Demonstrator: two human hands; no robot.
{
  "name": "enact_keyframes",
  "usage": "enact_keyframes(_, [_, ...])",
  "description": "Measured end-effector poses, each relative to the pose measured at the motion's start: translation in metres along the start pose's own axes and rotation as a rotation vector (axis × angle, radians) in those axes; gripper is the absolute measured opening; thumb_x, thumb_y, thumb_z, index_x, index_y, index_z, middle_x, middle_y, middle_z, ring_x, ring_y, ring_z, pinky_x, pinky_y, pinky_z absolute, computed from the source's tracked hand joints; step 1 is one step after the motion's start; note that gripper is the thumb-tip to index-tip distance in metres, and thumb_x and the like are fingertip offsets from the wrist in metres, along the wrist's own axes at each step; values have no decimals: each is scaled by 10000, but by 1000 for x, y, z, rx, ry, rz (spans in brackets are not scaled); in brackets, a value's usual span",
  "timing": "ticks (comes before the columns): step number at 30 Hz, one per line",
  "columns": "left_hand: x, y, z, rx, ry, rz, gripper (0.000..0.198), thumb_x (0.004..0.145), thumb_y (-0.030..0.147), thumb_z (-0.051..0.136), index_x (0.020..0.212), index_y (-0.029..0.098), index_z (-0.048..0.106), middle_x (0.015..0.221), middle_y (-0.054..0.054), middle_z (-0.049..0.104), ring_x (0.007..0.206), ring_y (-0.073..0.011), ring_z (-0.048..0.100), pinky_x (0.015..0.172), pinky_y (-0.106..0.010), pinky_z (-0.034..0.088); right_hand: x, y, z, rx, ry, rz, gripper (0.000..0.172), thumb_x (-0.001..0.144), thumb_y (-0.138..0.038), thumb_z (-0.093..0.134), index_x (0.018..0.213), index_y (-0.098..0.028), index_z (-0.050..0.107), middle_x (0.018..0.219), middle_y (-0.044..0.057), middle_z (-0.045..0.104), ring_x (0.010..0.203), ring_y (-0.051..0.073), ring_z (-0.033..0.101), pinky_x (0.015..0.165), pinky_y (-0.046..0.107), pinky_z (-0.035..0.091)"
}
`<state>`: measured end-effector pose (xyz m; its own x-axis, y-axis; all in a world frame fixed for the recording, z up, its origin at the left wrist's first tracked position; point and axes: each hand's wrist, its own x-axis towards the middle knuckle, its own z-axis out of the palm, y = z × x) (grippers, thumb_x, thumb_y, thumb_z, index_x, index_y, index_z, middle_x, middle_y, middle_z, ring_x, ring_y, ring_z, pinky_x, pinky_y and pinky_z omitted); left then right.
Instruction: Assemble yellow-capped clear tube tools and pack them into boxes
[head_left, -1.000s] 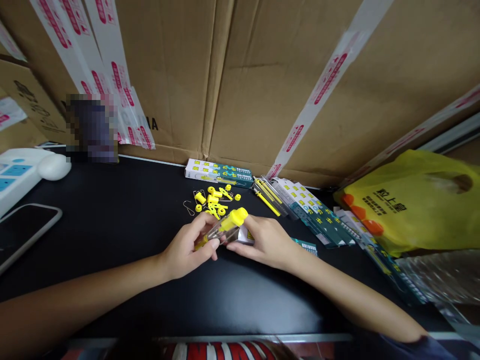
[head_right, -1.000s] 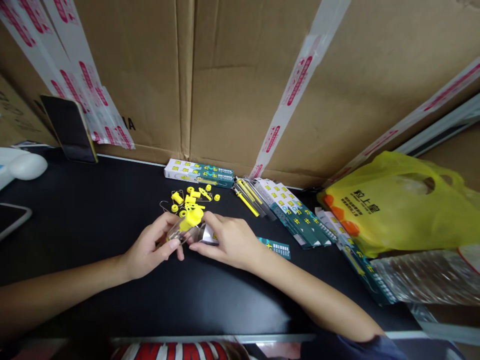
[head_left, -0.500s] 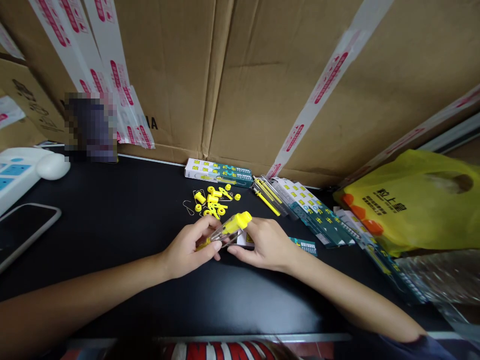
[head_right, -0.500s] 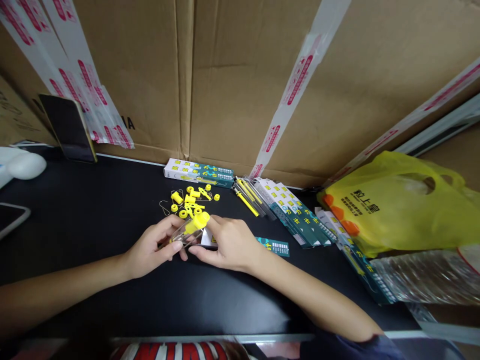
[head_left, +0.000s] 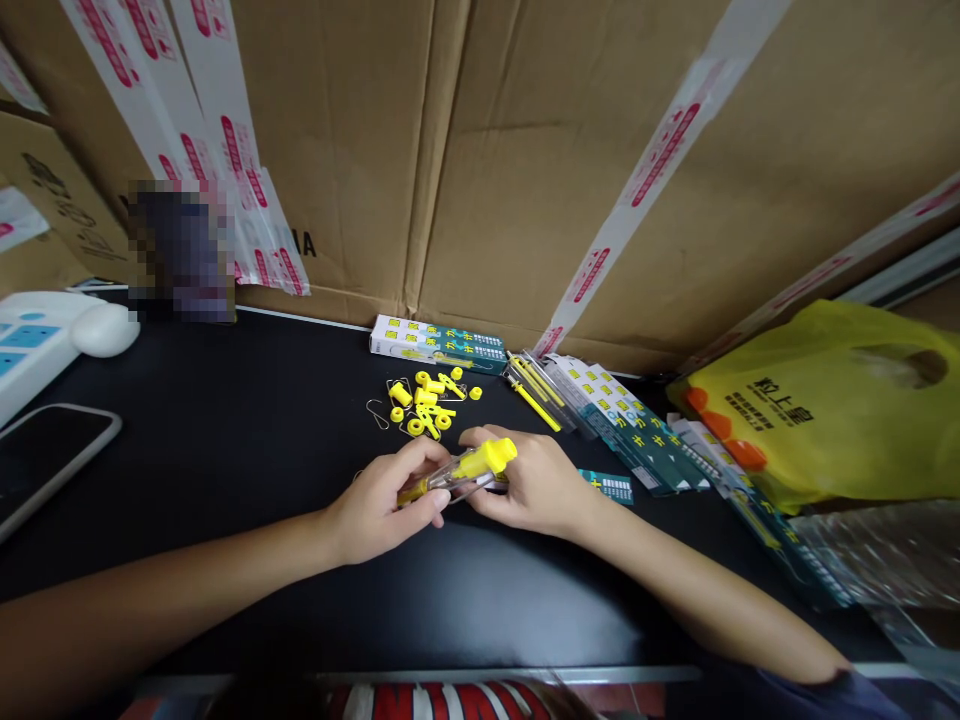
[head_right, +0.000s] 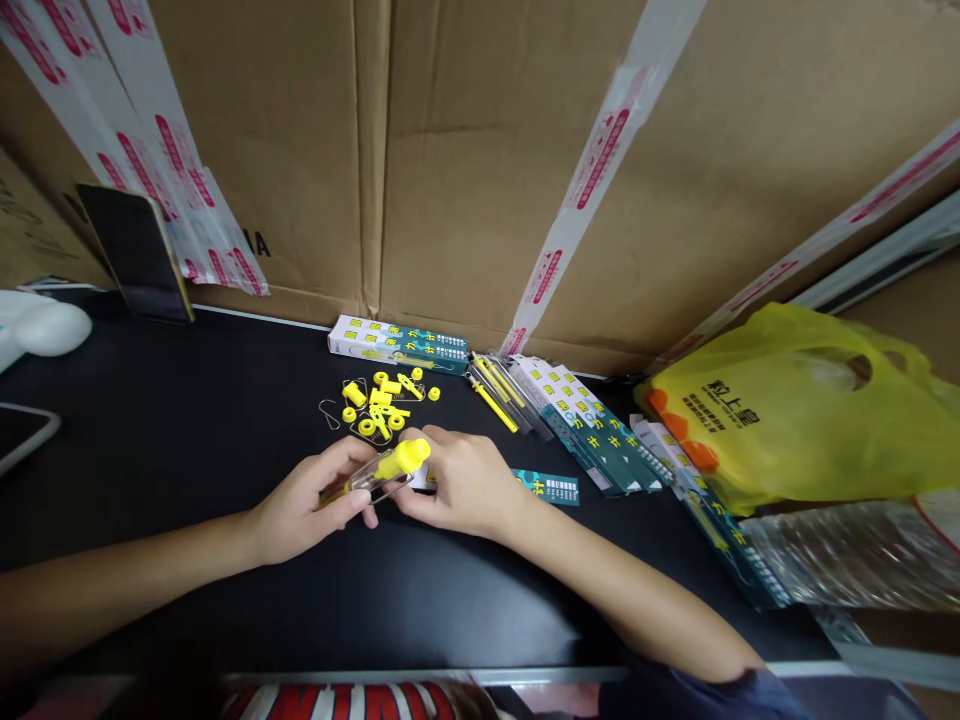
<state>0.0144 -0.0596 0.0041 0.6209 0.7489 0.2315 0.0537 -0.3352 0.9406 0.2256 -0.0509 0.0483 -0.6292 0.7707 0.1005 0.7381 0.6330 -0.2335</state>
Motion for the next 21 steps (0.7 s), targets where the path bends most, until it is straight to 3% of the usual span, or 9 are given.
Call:
enact_keyframes(7, [7, -1, -5, 78, 114, -90, 155, 908, 286, 478, 1014, 172, 476, 879, 2, 579, 538, -62, 583, 548, -210, 467, 1, 8, -8, -78, 55, 7, 304, 819, -449, 540, 884, -155, 580, 803, 59, 632, 658, 168, 586, 565, 253, 375])
enact_keyframes(13, [10, 0, -7, 124, 67, -149, 199, 904, 296, 479, 1039, 159, 532, 767, 25, 568, 505, -59, 557, 521, -192, 441, -1, 16, -23, -82, 105, 32, 323, 808, -449, 575, 980, -177, 549, 860, 42, 648, 671, 158, 596, 588, 255, 405])
enact_keyframes(21, [13, 3, -8, 198, 25, -143, 263, 914, 325, 454, 1051, 154, 599, 909, -31, 663, 518, -63, 521, 504, -192, 442, -5, 20, -30, -276, 178, -37, 346, 842, -464, 531, 1029, -173, 529, 872, 50, 654, 706, 178, 619, 576, 269, 419])
